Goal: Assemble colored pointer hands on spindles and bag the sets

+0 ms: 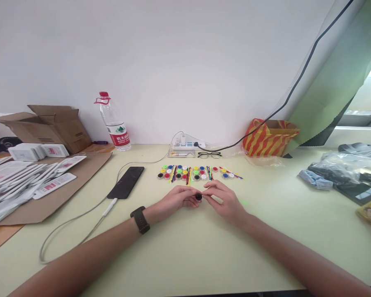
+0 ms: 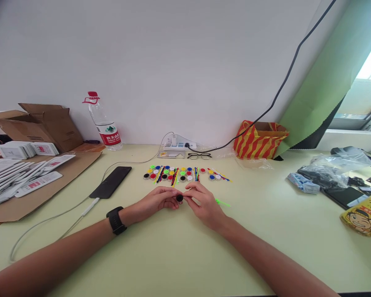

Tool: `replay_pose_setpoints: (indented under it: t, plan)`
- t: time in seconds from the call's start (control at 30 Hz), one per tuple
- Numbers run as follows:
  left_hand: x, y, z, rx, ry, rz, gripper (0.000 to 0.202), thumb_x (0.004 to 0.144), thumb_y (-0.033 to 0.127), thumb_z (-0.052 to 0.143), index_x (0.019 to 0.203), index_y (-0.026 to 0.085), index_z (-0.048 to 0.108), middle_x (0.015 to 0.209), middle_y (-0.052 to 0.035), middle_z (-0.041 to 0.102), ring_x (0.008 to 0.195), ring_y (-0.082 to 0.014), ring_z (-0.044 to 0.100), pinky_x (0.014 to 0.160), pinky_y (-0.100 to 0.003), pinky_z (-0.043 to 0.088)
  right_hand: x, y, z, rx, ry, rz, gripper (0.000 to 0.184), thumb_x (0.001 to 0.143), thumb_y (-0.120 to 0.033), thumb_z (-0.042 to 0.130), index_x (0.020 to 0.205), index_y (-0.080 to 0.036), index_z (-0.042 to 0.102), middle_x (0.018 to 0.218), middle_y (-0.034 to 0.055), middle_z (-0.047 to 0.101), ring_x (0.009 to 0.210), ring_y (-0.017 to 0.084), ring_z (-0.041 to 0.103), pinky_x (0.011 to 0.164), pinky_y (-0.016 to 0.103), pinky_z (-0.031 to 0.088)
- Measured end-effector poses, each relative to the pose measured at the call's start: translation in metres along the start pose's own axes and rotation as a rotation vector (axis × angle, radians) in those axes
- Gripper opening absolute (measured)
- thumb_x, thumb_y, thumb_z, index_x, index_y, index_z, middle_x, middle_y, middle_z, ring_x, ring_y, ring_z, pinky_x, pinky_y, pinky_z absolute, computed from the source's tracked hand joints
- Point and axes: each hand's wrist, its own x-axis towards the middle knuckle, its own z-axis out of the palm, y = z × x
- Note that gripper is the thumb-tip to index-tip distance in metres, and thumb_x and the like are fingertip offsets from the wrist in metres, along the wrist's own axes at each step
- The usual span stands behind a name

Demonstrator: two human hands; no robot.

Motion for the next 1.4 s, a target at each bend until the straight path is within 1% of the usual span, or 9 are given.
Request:
replay_pose_setpoints:
  t: [0.2, 0.63, 0.73, 0.9, 1.0, 1.13, 1.23, 1.33, 1.4]
  plan:
    - [0.000, 0.005, 0.000, -0.072, 0.013, -0.046, 0.033, 0.090, 0.039, 0.076, 0.108, 0.012, 0.079, 0.103, -0.0128, 0.075, 0.093, -0.0194, 0.069, 0.090, -0.031, 0.053, 0.002, 0.001, -0.002, 0.002, -0.002, -0.019, 0.017, 0.101, -0.017, 0.054, 0.099, -0.024, 0.069, 0.101, 0.0079, 0.067, 0.089, 0.020, 0.067, 0.078, 0.033, 0.056]
    - [-0.001, 0.007, -0.002, -0.079, -0.017, -0.075, 0.031, 0.094, 0.039, 0.071, 0.107, 0.013, 0.080, 0.100, -0.0119, 0.075, 0.093, -0.0182, 0.068, 0.090, -0.028, 0.053, 0.001, 0.000, 0.000, -0.075, -0.012, -0.135, 0.021, 0.101, -0.010, 0.051, 0.104, -0.023, 0.067, 0.100, 0.0087, 0.064, 0.087, 0.019, 0.064, 0.074, 0.033, 0.055]
    - [-0.001, 0.006, -0.001, -0.039, -0.023, -0.050, 0.030, 0.092, 0.040, 0.074, 0.106, 0.014, 0.080, 0.102, -0.0112, 0.075, 0.092, -0.0177, 0.068, 0.089, -0.029, 0.053, 0.000, 0.001, -0.001, -0.119, -0.045, -0.202, 0.023, 0.101, -0.007, 0.049, 0.104, -0.022, 0.067, 0.104, 0.0106, 0.063, 0.090, 0.019, 0.064, 0.076, 0.033, 0.056]
    - [-0.002, 0.003, 0.004, 0.138, 0.041, 0.042, 0.030, 0.087, 0.041, 0.080, 0.106, 0.017, 0.079, 0.096, -0.0075, 0.075, 0.086, -0.0172, 0.068, 0.082, -0.029, 0.053, -0.001, -0.001, -0.003, -0.171, -0.084, -0.234, 0.027, 0.100, -0.005, 0.047, 0.100, -0.022, 0.067, 0.105, 0.0114, 0.064, 0.091, 0.020, 0.062, 0.079, 0.034, 0.056]
    - [-0.003, 0.002, 0.006, 0.227, 0.065, 0.087, 0.029, 0.087, 0.041, 0.079, 0.102, 0.017, 0.078, 0.090, -0.0064, 0.075, 0.080, -0.0161, 0.067, 0.078, -0.028, 0.053, -0.001, -0.007, -0.002, -0.102, -0.092, -0.175, 0.023, 0.100, -0.009, 0.050, 0.099, -0.022, 0.068, 0.104, 0.0105, 0.066, 0.091, 0.020, 0.064, 0.080, 0.034, 0.055]
    - [-0.005, -0.001, 0.007, 0.296, 0.110, 0.132, 0.027, 0.086, 0.039, 0.080, 0.095, 0.014, 0.075, 0.079, -0.0054, 0.073, 0.073, -0.0159, 0.068, 0.073, -0.028, 0.054, 0.000, -0.012, -0.001, 0.080, -0.100, 0.100, 0.014, 0.100, -0.021, 0.058, 0.105, -0.024, 0.071, 0.091, 0.0055, 0.070, 0.080, 0.018, 0.066, 0.071, 0.031, 0.054]
    - [-0.006, -0.003, 0.009, 0.302, 0.119, 0.158, 0.028, 0.085, 0.039, 0.081, 0.093, 0.014, 0.073, 0.075, -0.0052, 0.072, 0.070, -0.0166, 0.068, 0.070, -0.029, 0.055, 0.002, -0.012, -0.002, 0.167, -0.125, 0.273, 0.013, 0.098, -0.026, 0.060, 0.100, -0.024, 0.073, 0.085, 0.0043, 0.071, 0.076, 0.019, 0.065, 0.066, 0.031, 0.052]
    - [-0.007, -0.002, 0.010, 0.275, 0.114, 0.196, 0.028, 0.086, 0.040, 0.080, 0.095, 0.015, 0.072, 0.082, -0.0066, 0.074, 0.078, -0.0190, 0.072, 0.076, -0.031, 0.057, 0.005, -0.009, -0.006, 0.236, -0.116, 0.338, 0.014, 0.098, -0.029, 0.062, 0.098, -0.024, 0.074, 0.091, 0.0054, 0.072, 0.082, 0.020, 0.066, 0.073, 0.033, 0.054]
    - [-0.007, 0.000, 0.010, 0.200, 0.090, 0.198, 0.026, 0.090, 0.041, 0.076, 0.095, 0.016, 0.071, 0.097, -0.0096, 0.076, 0.088, -0.0213, 0.074, 0.084, -0.034, 0.057, 0.007, -0.007, -0.008, 0.269, -0.099, 0.347, 0.014, 0.098, -0.031, 0.062, 0.100, -0.024, 0.074, 0.094, 0.0057, 0.071, 0.085, 0.020, 0.066, 0.078, 0.035, 0.055]
